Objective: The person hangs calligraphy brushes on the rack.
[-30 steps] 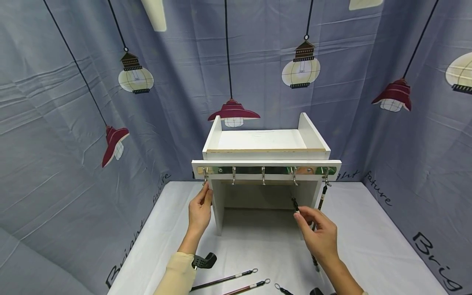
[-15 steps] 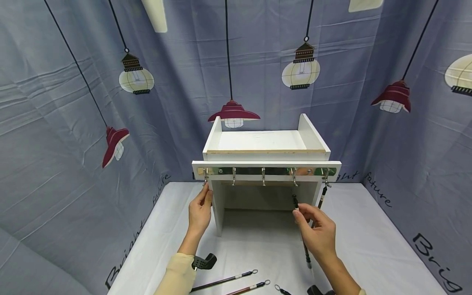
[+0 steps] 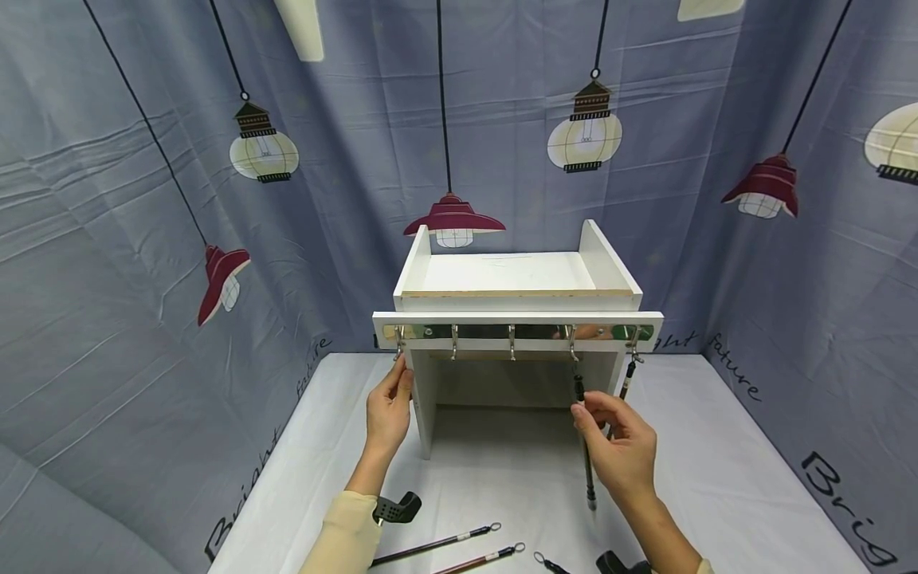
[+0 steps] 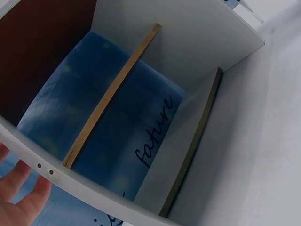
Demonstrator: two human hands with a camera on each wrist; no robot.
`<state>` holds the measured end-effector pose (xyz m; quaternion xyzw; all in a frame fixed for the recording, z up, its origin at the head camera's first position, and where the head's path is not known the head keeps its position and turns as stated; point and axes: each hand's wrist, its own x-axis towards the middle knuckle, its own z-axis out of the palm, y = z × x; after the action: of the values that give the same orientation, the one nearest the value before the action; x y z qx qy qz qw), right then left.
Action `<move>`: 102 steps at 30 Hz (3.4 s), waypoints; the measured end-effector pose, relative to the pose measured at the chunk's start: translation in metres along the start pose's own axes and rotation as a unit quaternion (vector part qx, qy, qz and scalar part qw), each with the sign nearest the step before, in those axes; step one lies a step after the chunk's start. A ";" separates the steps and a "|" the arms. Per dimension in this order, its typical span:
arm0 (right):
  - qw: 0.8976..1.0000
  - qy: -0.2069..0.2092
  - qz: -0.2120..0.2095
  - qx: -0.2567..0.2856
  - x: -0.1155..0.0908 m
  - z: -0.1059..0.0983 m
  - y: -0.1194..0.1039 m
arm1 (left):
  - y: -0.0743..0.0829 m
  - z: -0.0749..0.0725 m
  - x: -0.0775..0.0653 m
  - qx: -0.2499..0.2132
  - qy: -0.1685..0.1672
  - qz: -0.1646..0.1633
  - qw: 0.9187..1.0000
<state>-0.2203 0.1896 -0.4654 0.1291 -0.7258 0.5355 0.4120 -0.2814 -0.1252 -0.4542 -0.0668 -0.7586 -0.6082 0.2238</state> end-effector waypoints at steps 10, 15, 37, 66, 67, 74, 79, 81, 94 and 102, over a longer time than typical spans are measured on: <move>1.000 0.006 0.018 -0.012 0.002 0.000 -0.006 | 0.001 -0.001 0.000 0.003 -0.005 0.003 1.000; 0.999 0.022 0.030 -0.024 0.002 0.002 -0.001 | 0.001 -0.001 0.000 0.000 -0.007 0.003 1.000; 0.999 0.034 0.032 -0.001 0.007 0.011 0.001 | 0.004 -0.002 -0.001 0.005 -0.004 -0.001 1.000; 0.993 0.031 0.110 -0.024 0.005 0.024 0.017 | 0.003 -0.002 -0.001 0.005 -0.003 0.000 1.000; 0.993 0.029 0.111 -0.023 0.005 0.024 0.018 | 0.003 -0.002 -0.001 0.005 -0.004 0.000 1.000; 0.991 0.027 0.124 -0.033 0.003 0.027 0.016 | 0.002 -0.001 0.000 0.003 0.000 -0.004 1.000; 0.991 0.030 0.121 -0.037 0.005 0.030 -0.006 | 0.001 -0.001 0.001 0.002 0.003 -0.005 1.000; 0.992 0.029 0.122 -0.033 0.006 0.030 -0.012 | 0.001 -0.001 0.001 0.002 0.003 -0.006 1.000; 0.994 0.030 0.100 -0.029 0.002 0.023 -0.017 | 0.003 -0.002 0.002 0.001 -0.002 0.003 1.000; 0.998 0.006 0.064 -0.022 -0.013 0.010 0.010 | 0.001 -0.003 0.000 0.004 -0.003 0.002 1.000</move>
<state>-0.2236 0.1812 -0.4826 0.0699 -0.7419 0.5452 0.3839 -0.2805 -0.1276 -0.4530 -0.0690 -0.7617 -0.6044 0.2229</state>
